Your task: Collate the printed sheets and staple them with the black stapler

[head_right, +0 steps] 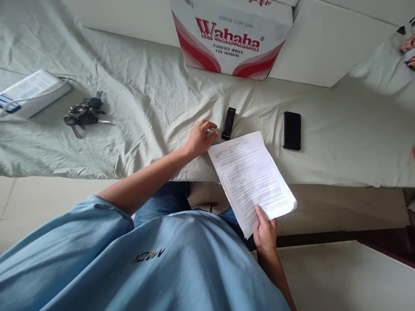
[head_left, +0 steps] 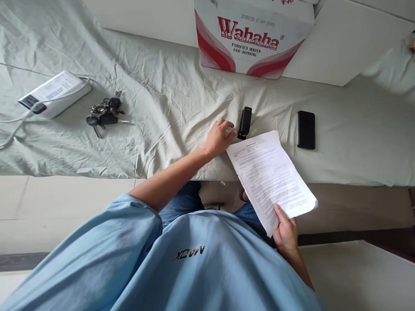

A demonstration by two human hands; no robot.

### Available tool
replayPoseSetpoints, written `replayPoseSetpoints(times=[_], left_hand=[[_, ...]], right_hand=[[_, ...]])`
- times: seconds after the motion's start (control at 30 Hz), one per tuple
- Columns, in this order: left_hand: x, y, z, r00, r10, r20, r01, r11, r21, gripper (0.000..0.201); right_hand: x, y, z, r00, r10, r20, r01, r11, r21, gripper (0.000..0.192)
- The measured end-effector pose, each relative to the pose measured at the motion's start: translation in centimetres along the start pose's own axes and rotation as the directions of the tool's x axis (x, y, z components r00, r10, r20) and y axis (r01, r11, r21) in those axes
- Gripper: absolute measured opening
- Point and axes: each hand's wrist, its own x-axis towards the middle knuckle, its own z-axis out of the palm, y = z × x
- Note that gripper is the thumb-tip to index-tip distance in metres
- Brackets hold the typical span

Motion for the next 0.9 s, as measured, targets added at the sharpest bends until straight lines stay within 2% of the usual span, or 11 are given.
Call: replayPoseSetpoints(times=[0.13, 0.27, 0.43, 0.6, 0.7, 0.77, 0.83, 0.9], left_hand=[[-1.1, 0.3, 0.2, 0.998, 0.023, 0.054, -0.022, 0.999, -0.03, 0.025], [-0.6, 1.2, -0.1, 0.989, -0.081, 0.125, 0.078, 0.997, 0.028, 0.03], [0.4, 1.9, -0.4, 0.964, -0.183, 0.195, 0.157, 0.977, 0.145, 0.03], [1.5, 2.1, -0.2, 0.969, -0.201, 0.14, 0.192, 0.978, 0.075, 0.032], [2.2, 1.9, 0.2, 0.97, -0.207, 0.125, 0.202, 0.978, 0.053, 0.03], [2.4, 1.7, 0.4, 0.972, -0.204, 0.12, 0.2, 0.979, 0.042, 0.031], [2.2, 1.3, 0.6, 0.984, -0.158, 0.081, 0.156, 0.987, 0.03, 0.039], [1.8, 0.9, 0.7, 0.999, -0.036, 0.021, 0.036, 0.999, 0.022, 0.056]], right_hand=[[0.2, -0.1, 1.0, 1.0, -0.023, 0.007, 0.023, 1.0, -0.001, 0.068], [0.4, -0.5, 2.0, 0.998, -0.067, 0.006, 0.067, 0.998, -0.007, 0.069], [0.4, -0.6, 3.1, 0.999, -0.035, -0.025, 0.036, 0.999, 0.028, 0.073], [-0.1, -0.1, 3.6, 0.998, 0.06, -0.012, -0.059, 0.995, 0.085, 0.085], [-0.5, 0.7, 3.4, 0.988, 0.149, 0.032, -0.15, 0.988, 0.031, 0.087], [-0.7, 1.4, 3.3, 0.985, 0.169, 0.045, -0.169, 0.986, -0.004, 0.084], [-0.8, 2.0, 3.3, 0.985, 0.165, 0.056, -0.164, 0.986, -0.009, 0.082], [-0.8, 2.5, 3.4, 0.986, 0.153, 0.061, -0.152, 0.988, -0.006, 0.08]])
